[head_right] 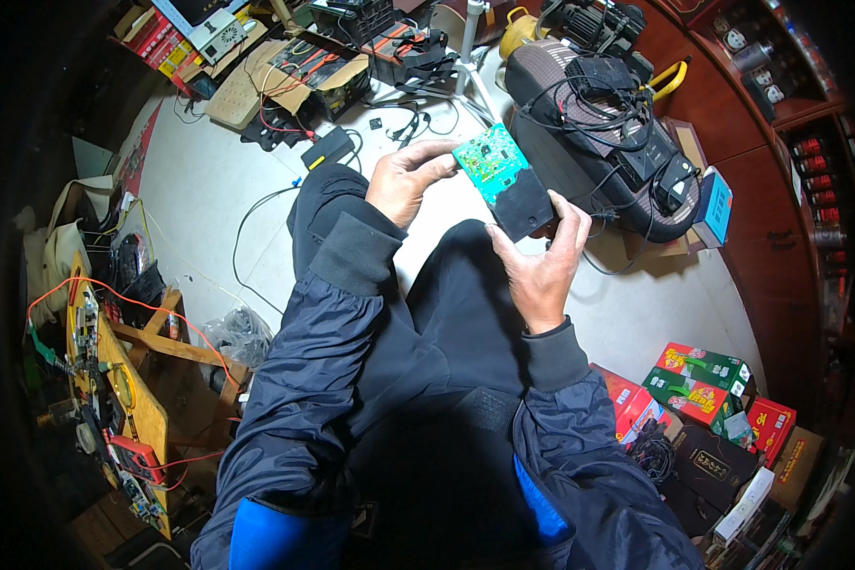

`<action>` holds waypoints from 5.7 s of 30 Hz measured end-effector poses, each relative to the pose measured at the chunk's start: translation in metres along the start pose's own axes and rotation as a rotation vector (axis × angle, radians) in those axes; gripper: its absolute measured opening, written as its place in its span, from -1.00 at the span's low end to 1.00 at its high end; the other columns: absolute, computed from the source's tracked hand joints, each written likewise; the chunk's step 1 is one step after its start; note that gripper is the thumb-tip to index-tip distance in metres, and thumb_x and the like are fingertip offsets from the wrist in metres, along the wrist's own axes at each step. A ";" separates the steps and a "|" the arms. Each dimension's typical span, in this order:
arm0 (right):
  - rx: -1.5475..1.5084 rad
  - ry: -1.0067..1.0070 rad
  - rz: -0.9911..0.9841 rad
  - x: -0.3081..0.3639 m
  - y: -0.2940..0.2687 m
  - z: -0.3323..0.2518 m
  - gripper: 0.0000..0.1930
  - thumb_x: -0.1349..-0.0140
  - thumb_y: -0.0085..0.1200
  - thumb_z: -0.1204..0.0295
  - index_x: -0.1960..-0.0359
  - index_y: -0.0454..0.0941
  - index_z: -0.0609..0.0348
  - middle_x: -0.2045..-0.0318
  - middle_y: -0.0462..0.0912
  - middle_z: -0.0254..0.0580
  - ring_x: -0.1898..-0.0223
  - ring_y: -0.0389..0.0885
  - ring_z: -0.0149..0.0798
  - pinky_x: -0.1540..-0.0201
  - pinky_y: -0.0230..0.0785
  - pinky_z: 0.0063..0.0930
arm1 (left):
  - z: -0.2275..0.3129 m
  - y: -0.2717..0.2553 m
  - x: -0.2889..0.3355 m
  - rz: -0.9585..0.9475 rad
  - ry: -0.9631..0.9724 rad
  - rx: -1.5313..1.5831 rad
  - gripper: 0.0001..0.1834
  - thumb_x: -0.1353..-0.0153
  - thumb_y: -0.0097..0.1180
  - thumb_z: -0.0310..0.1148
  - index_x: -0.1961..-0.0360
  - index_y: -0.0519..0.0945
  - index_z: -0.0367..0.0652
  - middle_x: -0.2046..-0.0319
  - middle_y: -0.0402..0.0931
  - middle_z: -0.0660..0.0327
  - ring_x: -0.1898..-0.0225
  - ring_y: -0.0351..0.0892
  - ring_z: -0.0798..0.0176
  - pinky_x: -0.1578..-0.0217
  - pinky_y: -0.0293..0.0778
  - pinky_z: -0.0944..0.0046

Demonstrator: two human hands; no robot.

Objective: The person sits on the floor and handles various electronic components, including a coiled cable, a power bank, and a circuit board. They use a multimeter to test connections on a breadboard setup and inspect the circuit board closely.

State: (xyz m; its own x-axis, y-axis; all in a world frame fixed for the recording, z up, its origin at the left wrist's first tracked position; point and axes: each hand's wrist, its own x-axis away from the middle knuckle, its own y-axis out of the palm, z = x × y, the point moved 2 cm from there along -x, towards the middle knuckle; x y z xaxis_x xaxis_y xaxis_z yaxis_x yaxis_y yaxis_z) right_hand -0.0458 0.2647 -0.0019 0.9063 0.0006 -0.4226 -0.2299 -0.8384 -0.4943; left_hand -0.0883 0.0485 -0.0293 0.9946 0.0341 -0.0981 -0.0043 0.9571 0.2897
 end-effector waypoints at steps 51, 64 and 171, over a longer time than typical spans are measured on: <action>-0.915 0.798 -0.303 0.005 0.014 0.013 -0.29 -0.51 -0.33 -0.26 0.03 0.51 0.23 0.59 0.42 -0.33 0.66 0.33 -0.47 0.69 0.22 -0.56 | 0.009 0.010 0.004 -0.015 0.087 -0.154 -0.76 -0.27 0.27 -0.51 0.04 0.73 -0.33 0.11 0.63 0.15 0.08 0.65 0.29 0.02 0.57 0.32; -1.020 0.880 -0.215 -0.003 0.002 0.007 -0.41 -0.55 -0.23 -0.15 0.07 0.53 0.20 0.69 0.35 -0.42 0.81 0.12 -0.52 0.78 0.04 -0.61 | 0.001 0.010 0.004 -0.072 -0.111 0.007 -0.71 -0.30 0.21 -0.48 -0.02 0.65 -0.34 0.26 0.63 0.20 0.24 0.64 0.36 0.16 0.60 0.35; -0.650 0.286 -0.190 -0.012 -0.011 -0.031 -0.09 -0.15 0.41 0.55 -0.48 0.08 0.34 -0.06 0.56 -0.08 -0.03 0.59 -0.32 -0.13 0.47 -0.47 | -0.007 0.002 0.001 -0.085 -0.139 -0.103 -0.69 -0.31 0.14 -0.51 -0.04 0.68 -0.41 0.11 0.72 0.10 0.06 0.64 0.31 -0.07 0.51 0.32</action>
State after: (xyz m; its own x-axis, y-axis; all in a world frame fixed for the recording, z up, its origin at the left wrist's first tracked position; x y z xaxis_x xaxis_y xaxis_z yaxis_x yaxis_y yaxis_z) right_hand -0.0438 0.2567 0.0320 0.9872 0.1102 -0.1156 0.1165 -0.9920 0.0488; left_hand -0.0876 0.0527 -0.0360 0.9965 -0.0817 0.0161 0.0773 0.9794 0.1867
